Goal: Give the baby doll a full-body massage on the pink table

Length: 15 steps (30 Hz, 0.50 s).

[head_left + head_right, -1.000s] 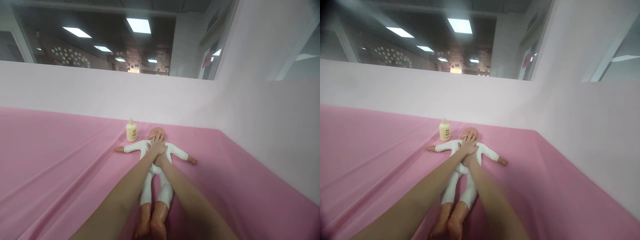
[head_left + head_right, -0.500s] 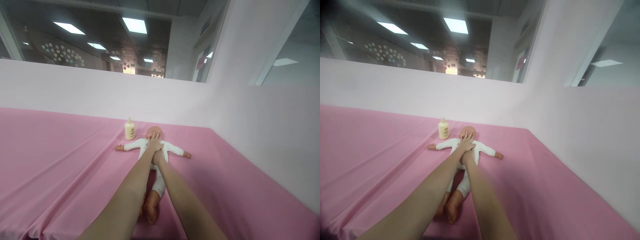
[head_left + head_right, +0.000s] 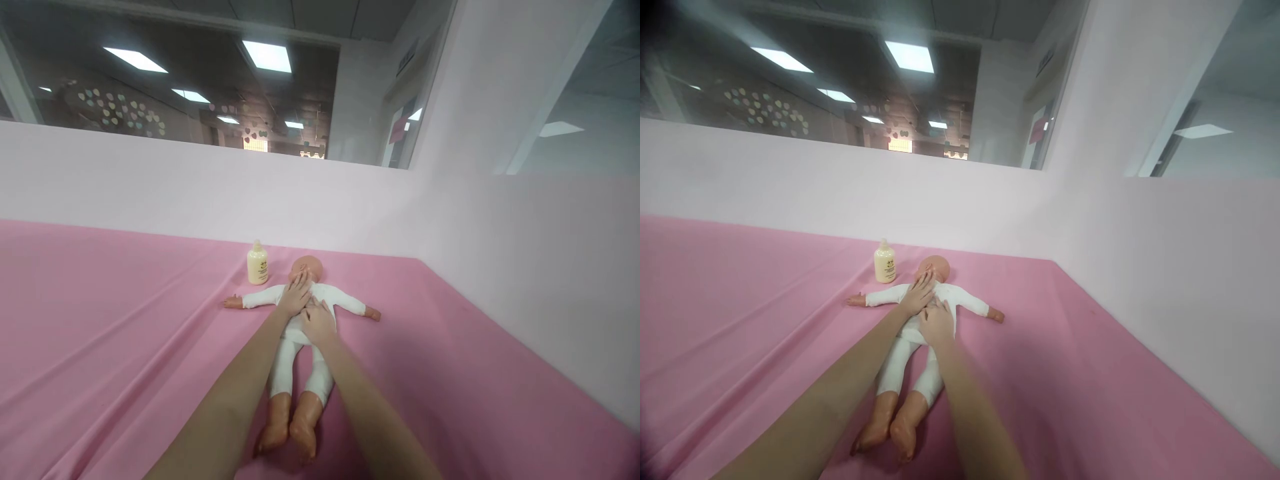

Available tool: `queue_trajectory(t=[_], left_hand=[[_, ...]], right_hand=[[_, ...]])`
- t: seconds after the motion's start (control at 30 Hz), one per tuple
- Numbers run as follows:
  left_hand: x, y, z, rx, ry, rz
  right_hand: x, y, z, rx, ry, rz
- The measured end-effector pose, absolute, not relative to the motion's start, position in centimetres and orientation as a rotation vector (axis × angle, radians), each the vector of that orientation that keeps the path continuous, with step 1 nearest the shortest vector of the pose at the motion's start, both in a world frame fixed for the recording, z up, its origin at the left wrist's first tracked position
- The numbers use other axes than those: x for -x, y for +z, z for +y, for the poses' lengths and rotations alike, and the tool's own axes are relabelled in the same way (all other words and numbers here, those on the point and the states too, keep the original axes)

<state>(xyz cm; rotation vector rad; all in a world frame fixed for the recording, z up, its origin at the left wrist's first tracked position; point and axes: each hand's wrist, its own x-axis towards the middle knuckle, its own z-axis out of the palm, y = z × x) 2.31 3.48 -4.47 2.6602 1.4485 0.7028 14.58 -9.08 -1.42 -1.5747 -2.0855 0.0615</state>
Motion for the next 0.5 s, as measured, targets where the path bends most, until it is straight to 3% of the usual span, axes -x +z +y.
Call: queue_trajectory(t=[0.17,0.33,0.5], left_hand=[[-2.2,-5.4,2.4,-2.512,0.663,1.672],[-3.2,-5.5,0.4,-2.464,0.592,1.805],[-1.8,-4.9,-2.2,-2.746,0.587,1.374]], right_hand=[[-15.7,-2.2,-7.7,1.814,0.114,-1.815],[-15.2,-3.3,-6.8,1.994,-0.070,-1.743],[-15.0,-2.2,-7.3,1.697,-0.249,-1.996]])
